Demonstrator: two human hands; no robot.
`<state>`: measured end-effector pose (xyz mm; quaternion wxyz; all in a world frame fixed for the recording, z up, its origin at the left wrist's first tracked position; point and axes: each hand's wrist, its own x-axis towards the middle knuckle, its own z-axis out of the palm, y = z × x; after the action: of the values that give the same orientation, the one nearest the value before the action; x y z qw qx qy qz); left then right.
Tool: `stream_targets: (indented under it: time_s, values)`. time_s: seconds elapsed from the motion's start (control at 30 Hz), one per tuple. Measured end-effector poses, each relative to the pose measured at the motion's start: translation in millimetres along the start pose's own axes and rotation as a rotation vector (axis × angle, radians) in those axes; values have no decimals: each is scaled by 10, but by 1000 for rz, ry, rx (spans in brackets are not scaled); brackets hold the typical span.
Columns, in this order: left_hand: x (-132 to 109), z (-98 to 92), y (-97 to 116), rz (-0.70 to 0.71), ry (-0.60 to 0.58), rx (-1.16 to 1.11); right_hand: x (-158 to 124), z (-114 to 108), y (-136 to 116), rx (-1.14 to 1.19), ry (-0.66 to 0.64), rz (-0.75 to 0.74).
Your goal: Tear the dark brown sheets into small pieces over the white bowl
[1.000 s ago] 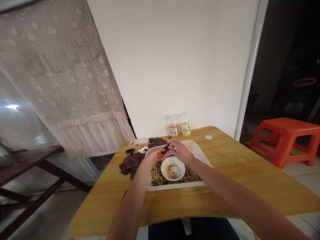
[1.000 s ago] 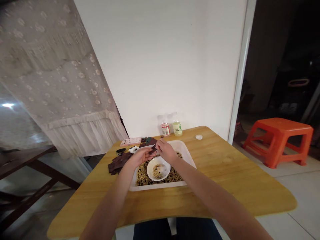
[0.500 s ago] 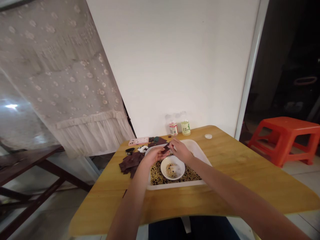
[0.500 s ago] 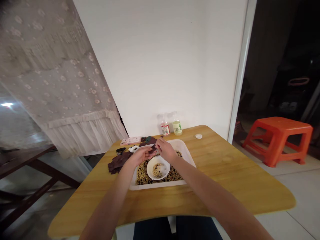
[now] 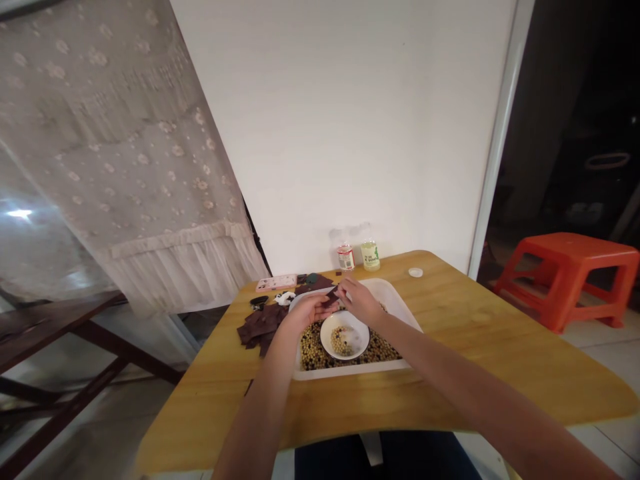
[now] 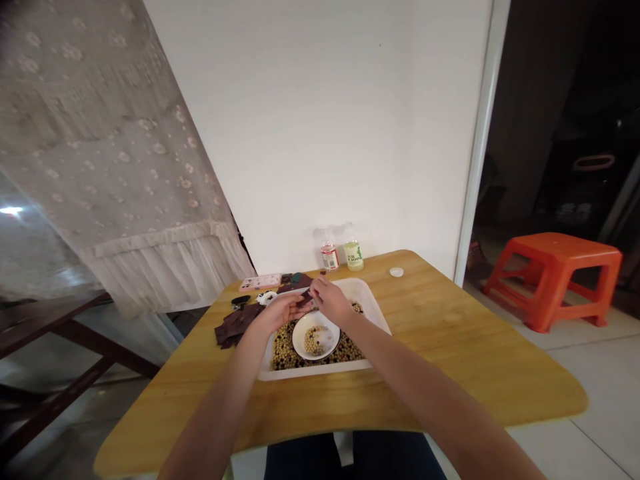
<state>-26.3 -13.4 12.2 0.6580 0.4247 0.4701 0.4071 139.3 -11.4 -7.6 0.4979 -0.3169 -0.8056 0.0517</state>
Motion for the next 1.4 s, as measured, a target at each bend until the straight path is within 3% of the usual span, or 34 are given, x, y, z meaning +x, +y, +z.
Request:
stream_targets:
  time_s: [1.0,1.4]
  values:
    - [3,-14,-4,-3,-11,9,4,6,5,7,-9,15]
    - [-26,28,25,-15,37,-10,7,10,0,-7,-7,8]
